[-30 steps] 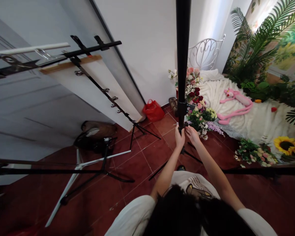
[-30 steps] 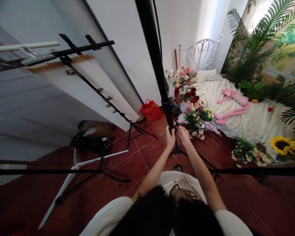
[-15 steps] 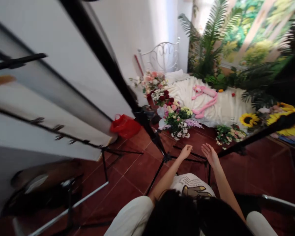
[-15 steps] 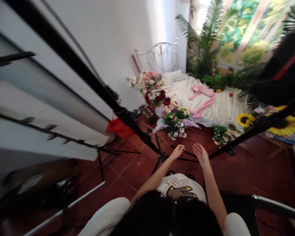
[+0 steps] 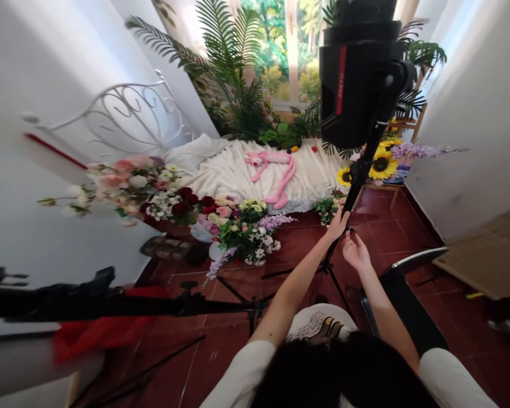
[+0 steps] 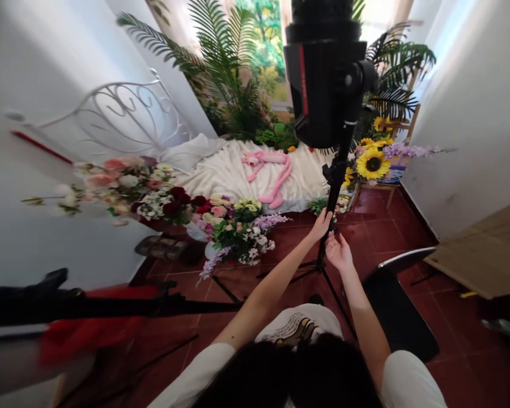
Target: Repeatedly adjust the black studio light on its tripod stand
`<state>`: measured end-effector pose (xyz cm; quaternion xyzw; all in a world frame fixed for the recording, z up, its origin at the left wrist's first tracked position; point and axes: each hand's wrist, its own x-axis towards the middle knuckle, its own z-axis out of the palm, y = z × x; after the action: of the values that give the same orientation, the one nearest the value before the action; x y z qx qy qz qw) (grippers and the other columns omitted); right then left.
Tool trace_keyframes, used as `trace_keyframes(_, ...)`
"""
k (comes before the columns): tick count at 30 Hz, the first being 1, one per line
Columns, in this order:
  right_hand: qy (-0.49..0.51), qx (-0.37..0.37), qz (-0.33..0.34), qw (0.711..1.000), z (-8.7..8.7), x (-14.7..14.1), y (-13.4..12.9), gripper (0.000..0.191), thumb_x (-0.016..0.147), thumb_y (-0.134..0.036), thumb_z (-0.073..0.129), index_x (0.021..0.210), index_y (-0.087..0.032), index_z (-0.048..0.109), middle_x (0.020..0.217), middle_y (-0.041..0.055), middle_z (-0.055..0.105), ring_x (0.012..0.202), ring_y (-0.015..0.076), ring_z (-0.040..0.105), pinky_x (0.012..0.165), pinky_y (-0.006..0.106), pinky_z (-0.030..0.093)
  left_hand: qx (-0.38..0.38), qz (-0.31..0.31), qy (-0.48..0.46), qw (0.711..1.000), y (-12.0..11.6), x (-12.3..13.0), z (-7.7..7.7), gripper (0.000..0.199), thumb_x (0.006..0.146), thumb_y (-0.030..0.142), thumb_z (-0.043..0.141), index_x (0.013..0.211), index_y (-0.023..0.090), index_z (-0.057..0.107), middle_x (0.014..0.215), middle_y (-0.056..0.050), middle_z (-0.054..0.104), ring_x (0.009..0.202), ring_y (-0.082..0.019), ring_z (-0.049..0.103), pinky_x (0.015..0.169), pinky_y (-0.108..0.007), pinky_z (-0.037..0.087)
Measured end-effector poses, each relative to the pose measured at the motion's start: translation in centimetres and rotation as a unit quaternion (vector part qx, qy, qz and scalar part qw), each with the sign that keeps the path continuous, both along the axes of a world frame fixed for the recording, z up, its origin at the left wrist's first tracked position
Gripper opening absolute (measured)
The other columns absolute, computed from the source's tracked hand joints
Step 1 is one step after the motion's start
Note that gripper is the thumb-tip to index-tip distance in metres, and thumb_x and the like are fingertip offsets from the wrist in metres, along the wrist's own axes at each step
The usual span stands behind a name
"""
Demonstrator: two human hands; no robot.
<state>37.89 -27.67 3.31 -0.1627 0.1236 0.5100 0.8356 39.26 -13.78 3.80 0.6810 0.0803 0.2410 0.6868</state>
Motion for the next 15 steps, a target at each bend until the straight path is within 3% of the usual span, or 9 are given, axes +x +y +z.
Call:
trace_keyframes(3, 0.052, 0.067, 0.027, 0.996, -0.3, 0.5, 0.3, 0.008, 0.092, -0.026, 0.053, 0.089, -0.019, 0.056, 0.074, -0.0016, 0.065, 0.067, 0.0067, 0.064, 0.060, 0.014, 0.055, 0.025, 0.006, 0.018, 0.999, -0.2, 0.3, -0.5, 0.042, 0.094, 0.057, 0.038, 0.099, 0.020, 0.055, 0.090, -0.004, 0.065, 0.075, -0.013, 0.059, 0.079, -0.029, 0.048)
trace_keyframes(6, 0.082, 0.132, 0.042, 0.987, -0.7, 0.9, 1.0, 0.022, 0.091, -0.023, 0.054, 0.072, -0.021, 0.045, 0.061, -0.0049, 0.055, 0.054, 0.0056, 0.055, 0.046, 0.011, 0.047, 0.045, 0.023, 0.013, 0.999, 0.0, 0.1, -0.7, 0.041, 0.093, 0.057, 0.038, 0.090, 0.020, 0.054, 0.081, -0.001, 0.061, 0.074, -0.012, 0.057, 0.078, -0.026, 0.046)
trace_keyframes(12, 0.169, 0.171, -0.040, 0.970, -1.3, 1.7, 2.9, 0.043, 0.090, -0.023, 0.051, 0.054, -0.024, 0.025, 0.040, -0.0099, 0.033, 0.034, 0.0051, 0.032, 0.033, 0.015, 0.031, 0.047, 0.031, 0.011, 0.998, 0.1, 0.5, -1.0, 0.040, 0.093, 0.056, 0.039, 0.087, 0.020, 0.052, 0.076, 0.001, 0.055, 0.069, -0.012, 0.052, 0.074, -0.026, 0.045)
trace_keyframes(15, 0.166, 0.221, -0.034, 0.960, -1.4, 2.2, 3.5, 0.047, 0.086, -0.021, 0.054, 0.051, -0.024, 0.023, 0.036, -0.0103, 0.032, 0.033, 0.0045, 0.029, 0.033, 0.015, 0.029, 0.041, 0.032, 0.014, 0.999, 0.1, 0.7, -1.2, 0.039, 0.093, 0.056, 0.040, 0.089, 0.019, 0.053, 0.077, 0.000, 0.055, 0.068, -0.012, 0.052, 0.073, -0.026, 0.045)
